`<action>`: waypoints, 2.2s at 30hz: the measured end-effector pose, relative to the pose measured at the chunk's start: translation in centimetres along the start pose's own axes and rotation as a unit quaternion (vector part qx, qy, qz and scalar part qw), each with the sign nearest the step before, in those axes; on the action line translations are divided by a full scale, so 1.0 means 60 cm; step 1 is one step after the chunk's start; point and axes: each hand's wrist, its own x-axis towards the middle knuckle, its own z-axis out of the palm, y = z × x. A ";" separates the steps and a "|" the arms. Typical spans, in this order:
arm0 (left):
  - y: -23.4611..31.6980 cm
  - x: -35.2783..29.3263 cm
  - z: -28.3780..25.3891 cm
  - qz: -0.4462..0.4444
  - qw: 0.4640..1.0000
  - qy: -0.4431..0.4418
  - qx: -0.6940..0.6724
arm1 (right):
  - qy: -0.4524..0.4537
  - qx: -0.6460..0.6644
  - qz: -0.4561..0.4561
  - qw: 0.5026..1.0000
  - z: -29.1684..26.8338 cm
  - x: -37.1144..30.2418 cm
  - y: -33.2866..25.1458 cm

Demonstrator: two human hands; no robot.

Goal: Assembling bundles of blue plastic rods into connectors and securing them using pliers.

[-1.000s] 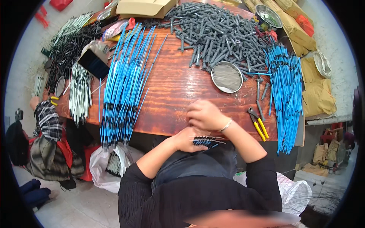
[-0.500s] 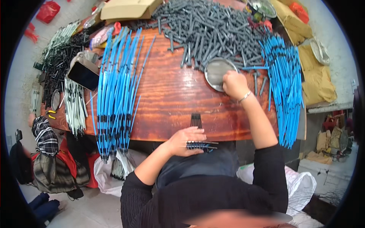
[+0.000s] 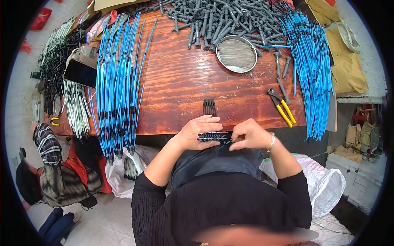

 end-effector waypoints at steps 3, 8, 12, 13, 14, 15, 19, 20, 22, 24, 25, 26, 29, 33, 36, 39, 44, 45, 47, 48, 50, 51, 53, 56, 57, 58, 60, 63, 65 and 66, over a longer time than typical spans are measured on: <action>0.001 0.003 0.000 -0.005 1.000 0.020 -0.008 | 0.101 0.064 -0.020 0.993 0.050 0.007 0.018; -0.003 -0.001 0.003 -0.006 1.000 0.019 -0.011 | 0.227 0.155 -0.020 0.961 0.093 0.015 0.016; 0.004 0.001 0.012 -0.033 0.999 0.033 0.000 | 0.259 0.129 -0.002 0.957 0.102 0.010 0.010; 0.004 0.000 0.015 -0.031 0.998 0.046 0.004 | 0.279 0.101 -0.021 0.955 0.103 0.009 0.008; 0.003 -0.002 0.018 -0.028 0.998 0.059 0.007 | 0.298 0.074 -0.040 0.951 0.102 0.010 0.007; 0.004 0.000 0.019 -0.026 0.997 0.071 0.011 | 0.296 0.074 -0.040 0.951 0.100 0.010 0.006; 0.007 0.006 0.021 -0.027 0.995 0.092 0.024 | 0.269 0.068 -0.040 0.960 0.084 0.001 0.005; 0.007 0.007 0.021 -0.028 0.995 0.094 0.025 | 0.289 0.065 -0.058 0.953 0.081 -0.004 0.001; 0.009 0.008 0.021 -0.022 0.995 0.096 0.025 | 0.328 0.061 -0.096 0.938 0.074 -0.011 -0.010; 0.011 0.004 0.020 -0.021 0.994 0.099 0.027 | 0.350 0.012 -0.134 0.927 0.060 -0.009 -0.034; 0.011 0.004 0.020 -0.020 0.995 0.099 0.028 | 0.374 -0.039 -0.169 0.911 0.051 -0.008 -0.046; 0.011 0.003 0.019 -0.020 0.995 0.098 0.029 | 0.397 -0.091 -0.203 0.890 0.045 -0.006 -0.050; 0.010 0.006 0.017 -0.019 0.994 0.099 0.031 | 0.338 -0.147 -0.258 0.893 0.026 0.003 -0.043; 0.008 0.008 0.020 -0.019 0.994 0.099 0.033 | 0.324 -0.117 -0.263 0.901 0.028 -0.002 -0.025; 0.003 0.011 0.021 -0.006 0.995 0.098 0.030 | 0.334 -0.084 -0.240 0.908 0.017 0.004 -0.038; 0.006 0.004 0.021 -0.013 0.994 0.109 0.023 | 0.340 -0.077 -0.219 0.911 -0.015 0.016 -0.051; 0.009 0.001 0.021 -0.003 0.993 0.119 0.028 | 0.433 -0.329 -0.139 0.828 -0.171 0.114 0.019; 0.010 0.002 0.021 -0.002 0.993 0.114 0.021 | 0.415 -0.385 -0.135 0.814 -0.189 0.132 0.032; 0.010 0.003 0.021 -0.007 0.994 0.104 0.008 | 0.363 -0.457 -0.092 0.807 -0.205 0.152 0.060; 0.010 0.003 0.020 -0.004 0.994 0.106 0.011 | 0.304 -0.518 -0.047 0.798 -0.208 0.163 0.067; 0.013 0.003 0.021 -0.011 0.995 0.104 0.008 | 0.240 -0.575 -0.003 0.782 -0.213 0.172 0.068; 0.016 0.002 0.021 -0.017 0.995 0.103 0.005 | 0.245 -0.580 -0.006 0.777 -0.215 0.173 0.062; 0.013 0.002 0.019 -0.018 0.994 0.104 0.005 | 0.253 -0.587 -0.010 0.769 -0.215 0.172 0.054; 0.010 0.002 0.014 -0.027 0.994 0.104 0.002 | 0.293 -0.512 -0.003 0.807 -0.200 0.172 0.024; 0.010 0.004 0.013 -0.020 0.995 0.101 0.002 | 0.314 -0.474 0.003 0.822 -0.189 0.172 0.015; 0.008 0.006 0.011 -0.013 0.995 0.096 0.002 | 0.257 -0.450 -0.047 0.854 -0.169 0.177 0.006; 0.007 0.006 0.012 -0.008 0.996 0.088 -0.002 | 0.121 -0.433 -0.137 0.883 -0.109 0.198 -0.011; 0.005 0.007 0.014 -0.011 0.996 0.089 0.002 | 0.016 -0.459 -0.193 0.867 -0.042 0.227 -0.004; 0.002 0.004 0.018 -0.012 0.996 0.086 0.005 | -0.011 -0.478 -0.212 0.852 -0.032 0.226 0.003; 0.001 0.002 0.019 -0.012 0.996 0.086 0.009 | -0.005 -0.471 -0.201 0.859 -0.037 0.219 0.005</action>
